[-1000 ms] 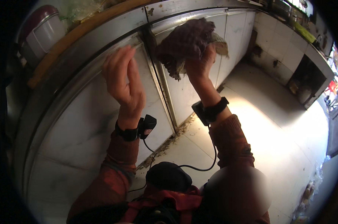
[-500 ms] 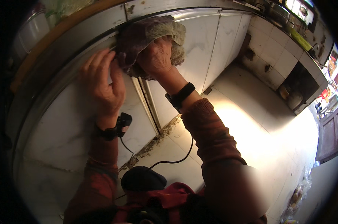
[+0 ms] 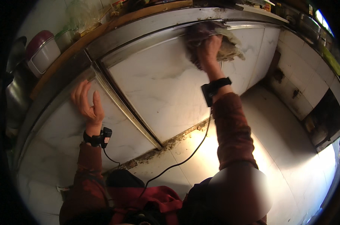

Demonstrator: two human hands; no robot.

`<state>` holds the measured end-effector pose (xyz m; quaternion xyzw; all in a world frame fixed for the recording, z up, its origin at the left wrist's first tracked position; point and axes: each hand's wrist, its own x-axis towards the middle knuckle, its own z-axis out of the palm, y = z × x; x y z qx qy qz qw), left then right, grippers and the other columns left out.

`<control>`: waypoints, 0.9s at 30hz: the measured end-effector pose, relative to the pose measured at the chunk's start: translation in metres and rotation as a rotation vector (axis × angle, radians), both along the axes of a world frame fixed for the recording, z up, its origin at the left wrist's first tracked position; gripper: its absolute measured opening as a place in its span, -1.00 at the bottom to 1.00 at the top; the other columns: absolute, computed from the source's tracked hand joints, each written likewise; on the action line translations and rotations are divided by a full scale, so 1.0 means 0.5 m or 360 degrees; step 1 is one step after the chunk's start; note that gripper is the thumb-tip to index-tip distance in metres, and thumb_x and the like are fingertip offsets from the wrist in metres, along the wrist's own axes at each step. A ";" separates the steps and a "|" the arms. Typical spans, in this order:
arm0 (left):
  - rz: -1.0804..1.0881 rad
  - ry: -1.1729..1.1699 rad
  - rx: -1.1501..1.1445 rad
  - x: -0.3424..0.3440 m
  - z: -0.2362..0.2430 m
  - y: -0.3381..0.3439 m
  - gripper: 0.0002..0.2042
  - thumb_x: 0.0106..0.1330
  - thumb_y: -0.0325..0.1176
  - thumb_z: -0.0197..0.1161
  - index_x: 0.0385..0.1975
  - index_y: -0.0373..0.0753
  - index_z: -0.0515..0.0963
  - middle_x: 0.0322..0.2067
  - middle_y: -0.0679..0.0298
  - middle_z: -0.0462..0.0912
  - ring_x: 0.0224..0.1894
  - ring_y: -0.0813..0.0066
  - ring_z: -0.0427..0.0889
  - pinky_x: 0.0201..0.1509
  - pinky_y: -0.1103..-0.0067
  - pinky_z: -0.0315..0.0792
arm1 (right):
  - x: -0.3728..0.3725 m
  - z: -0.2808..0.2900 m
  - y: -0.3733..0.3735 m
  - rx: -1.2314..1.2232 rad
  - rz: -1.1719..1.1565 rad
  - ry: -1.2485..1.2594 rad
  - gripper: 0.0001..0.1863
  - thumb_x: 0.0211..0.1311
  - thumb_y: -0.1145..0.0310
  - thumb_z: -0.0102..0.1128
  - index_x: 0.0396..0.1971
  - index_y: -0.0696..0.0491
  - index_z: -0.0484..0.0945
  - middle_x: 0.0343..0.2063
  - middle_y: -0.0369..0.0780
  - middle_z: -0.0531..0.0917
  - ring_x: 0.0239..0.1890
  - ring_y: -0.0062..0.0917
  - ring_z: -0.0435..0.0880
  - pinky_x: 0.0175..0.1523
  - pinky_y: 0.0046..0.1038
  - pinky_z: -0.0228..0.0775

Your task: The person wipes a white tiled wall and countertop using a cloth. They repeatedly rub the surface with one hand while the other hand rests on the wall for support.

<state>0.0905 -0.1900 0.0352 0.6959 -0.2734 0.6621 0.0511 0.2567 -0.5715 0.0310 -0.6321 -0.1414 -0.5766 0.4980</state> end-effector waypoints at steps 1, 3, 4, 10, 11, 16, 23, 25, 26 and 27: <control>0.0049 -0.0006 0.0008 0.000 -0.004 0.000 -0.71 0.30 -0.28 0.09 -0.08 -0.31 0.49 -0.02 0.13 0.51 0.00 0.16 0.42 0.11 0.33 0.24 | -0.013 0.005 0.043 0.0253 0.0362 0.0059 -0.82 0.04 0.41 0.08 -0.38 0.08 0.63 -0.26 -0.08 0.63 -0.15 -0.16 0.52 -0.03 -0.21 0.30; 0.0109 -0.0009 0.0037 0.002 -0.003 -0.003 -0.70 0.32 -0.25 0.07 -0.08 -0.31 0.50 -0.03 0.13 0.52 0.00 0.16 0.42 0.12 0.32 0.23 | -0.069 -0.016 0.179 -0.0145 -0.0110 0.0105 -0.81 0.00 0.39 0.07 -0.42 0.11 0.62 -0.33 -0.04 0.62 -0.23 -0.17 0.54 -0.07 -0.18 0.32; 0.0109 -0.0014 0.0021 0.002 -0.004 -0.004 -0.70 0.32 -0.25 0.07 -0.08 -0.31 0.50 -0.03 0.13 0.52 0.01 0.16 0.41 0.12 0.32 0.23 | -0.104 -0.025 0.240 -0.0723 -0.0851 0.0225 -0.80 -0.01 0.39 0.07 -0.44 0.13 0.62 -0.37 -0.03 0.61 -0.26 -0.18 0.55 -0.09 -0.16 0.34; 0.0146 0.0068 0.0036 0.000 0.000 0.004 -0.70 0.34 -0.29 0.02 -0.05 -0.34 0.47 -0.04 0.14 0.51 0.02 0.14 0.41 0.13 0.29 0.21 | -0.150 -0.046 0.370 -0.1185 0.0195 -0.0089 -0.84 -0.04 0.35 0.10 -0.44 0.03 0.58 -0.48 -0.12 0.63 -0.42 -0.27 0.63 -0.33 -0.31 0.48; 0.0200 0.0062 0.0039 0.000 -0.001 0.005 -0.70 0.34 -0.30 0.02 -0.04 -0.34 0.45 -0.03 0.13 0.51 0.02 0.13 0.41 0.14 0.28 0.20 | -0.135 -0.046 0.338 -0.1186 0.0260 -0.0219 -0.83 -0.06 0.32 0.12 -0.43 0.00 0.58 -0.47 -0.13 0.63 -0.40 -0.27 0.63 -0.32 -0.32 0.48; 0.0184 0.0032 0.0040 -0.001 -0.004 0.005 -0.70 0.34 -0.29 0.02 -0.04 -0.34 0.45 -0.03 0.09 0.50 0.03 0.12 0.41 0.16 0.26 0.19 | -0.055 -0.015 0.074 -0.0796 -0.0431 0.0457 -0.86 0.11 0.30 0.10 -0.41 0.03 0.55 -0.58 -0.14 0.63 -0.56 -0.26 0.64 -0.53 -0.26 0.44; 0.0156 0.0008 0.0068 -0.013 0.000 -0.004 -0.69 0.36 -0.29 0.00 -0.02 -0.34 0.45 0.00 0.08 0.51 0.04 0.11 0.43 0.16 0.27 0.19 | 0.056 0.017 -0.051 -0.0009 -0.0803 0.0046 -0.68 -0.09 0.18 0.29 -0.47 0.15 0.55 -0.35 -0.01 0.52 -0.23 -0.14 0.47 -0.20 -0.21 0.31; 0.0137 0.0037 0.0066 -0.016 0.000 -0.005 -0.69 0.36 -0.29 -0.01 -0.03 -0.34 0.45 0.00 0.09 0.51 0.03 0.11 0.44 0.15 0.28 0.22 | 0.018 0.008 0.045 0.0024 -0.0409 -0.0146 -0.72 -0.14 0.27 0.24 -0.48 0.18 0.51 -0.42 -0.01 0.48 -0.28 -0.12 0.46 -0.20 -0.18 0.28; 0.0119 0.0031 0.0052 -0.017 -0.001 -0.006 -0.69 0.36 -0.29 -0.01 -0.03 -0.34 0.45 0.00 0.09 0.51 0.03 0.11 0.44 0.14 0.28 0.23 | -0.021 -0.010 0.106 -0.0217 -0.0470 -0.0110 -0.76 -0.12 0.32 0.20 -0.50 0.20 0.52 -0.43 0.01 0.49 -0.28 -0.12 0.46 -0.17 -0.19 0.28; 0.0116 0.0025 0.0057 -0.018 0.001 -0.005 -0.69 0.36 -0.29 -0.02 -0.03 -0.34 0.45 0.00 0.10 0.52 0.03 0.11 0.44 0.14 0.29 0.23 | -0.063 -0.025 0.176 -0.0381 -0.0508 -0.0035 -0.79 -0.15 0.35 0.19 -0.51 0.18 0.54 -0.45 0.01 0.51 -0.31 -0.12 0.48 -0.18 -0.19 0.30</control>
